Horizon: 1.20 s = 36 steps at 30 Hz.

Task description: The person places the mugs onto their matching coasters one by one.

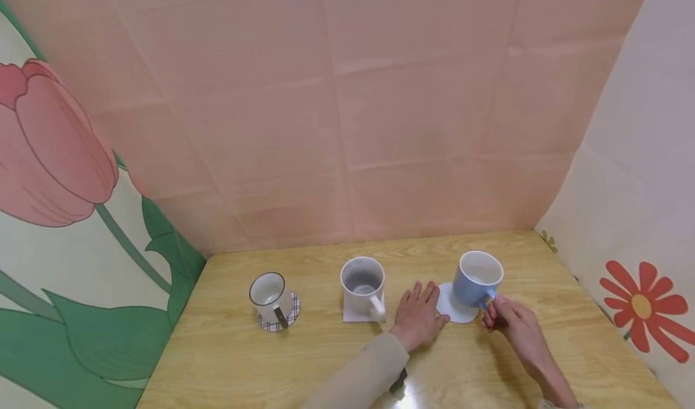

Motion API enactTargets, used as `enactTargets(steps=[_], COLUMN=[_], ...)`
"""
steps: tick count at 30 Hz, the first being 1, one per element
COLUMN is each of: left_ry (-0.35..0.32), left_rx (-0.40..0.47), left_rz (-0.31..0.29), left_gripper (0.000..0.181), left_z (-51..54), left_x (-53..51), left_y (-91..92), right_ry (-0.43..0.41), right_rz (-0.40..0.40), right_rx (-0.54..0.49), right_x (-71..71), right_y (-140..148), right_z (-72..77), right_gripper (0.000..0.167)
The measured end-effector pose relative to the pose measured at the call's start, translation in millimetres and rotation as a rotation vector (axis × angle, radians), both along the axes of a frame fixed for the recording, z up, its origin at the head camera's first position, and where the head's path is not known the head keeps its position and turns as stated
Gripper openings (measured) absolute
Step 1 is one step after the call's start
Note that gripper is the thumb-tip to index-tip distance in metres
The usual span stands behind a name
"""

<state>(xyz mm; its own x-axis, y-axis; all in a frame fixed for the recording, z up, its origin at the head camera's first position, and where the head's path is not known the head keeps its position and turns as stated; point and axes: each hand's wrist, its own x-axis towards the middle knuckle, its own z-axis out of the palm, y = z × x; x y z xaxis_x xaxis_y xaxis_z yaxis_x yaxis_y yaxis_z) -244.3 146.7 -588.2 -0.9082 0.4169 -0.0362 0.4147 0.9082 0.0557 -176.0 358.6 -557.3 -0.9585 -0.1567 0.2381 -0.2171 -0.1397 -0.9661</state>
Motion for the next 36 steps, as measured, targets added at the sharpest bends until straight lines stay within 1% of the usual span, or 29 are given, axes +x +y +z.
enactTargets(steps=[3,5,11,14,21,24,28,33,36], left_ry=[0.006,0.008,0.012,0.015,0.005,0.007,-0.007,-0.02,-0.017], left_rx=[0.005,0.007,0.005,0.005,0.015,0.015,0.027,0.047,0.053], left_rz=[0.004,0.004,0.003,0.002,-0.002,-0.001,0.007,0.006,0.005], left_gripper=[0.07,0.071,0.07,0.07,0.07,0.07,0.07,0.07,0.07], left_z=[-3.5,-3.6,0.9,1.8,0.0,1.6,3.7,2.1,2.1], left_x=[-1.5,-1.6,-0.1,-0.1,-0.6,0.4,1.3,0.2,0.1], left_y=[1.7,2.1,0.5,-0.4,-0.6,-1.2,-2.7,-2.6,-2.9], right_ry=[-0.001,0.001,0.001,-0.008,-0.012,-0.015,-0.019,-0.022,-0.025], right_rz=[-0.007,-0.006,0.003,0.002,-0.003,0.01,0.03,0.022,0.009], right_rx=[-0.001,0.003,0.03,0.025,0.033,0.013,-0.003,0.001,0.008], right_x=[0.4,0.7,0.6,-0.6,-1.6,-2.8,-4.8,-6.1,-6.6], right_y=[-1,-1,-2,-4,-5,-6,-8,-9,-10], right_z=[-1.0,-1.7,-3.5,-4.7,-8.2,-10.3,-13.0,-16.9,-18.9], right_gripper=[0.043,0.044,0.045,0.045,0.046,0.044,0.043,0.044,0.045])
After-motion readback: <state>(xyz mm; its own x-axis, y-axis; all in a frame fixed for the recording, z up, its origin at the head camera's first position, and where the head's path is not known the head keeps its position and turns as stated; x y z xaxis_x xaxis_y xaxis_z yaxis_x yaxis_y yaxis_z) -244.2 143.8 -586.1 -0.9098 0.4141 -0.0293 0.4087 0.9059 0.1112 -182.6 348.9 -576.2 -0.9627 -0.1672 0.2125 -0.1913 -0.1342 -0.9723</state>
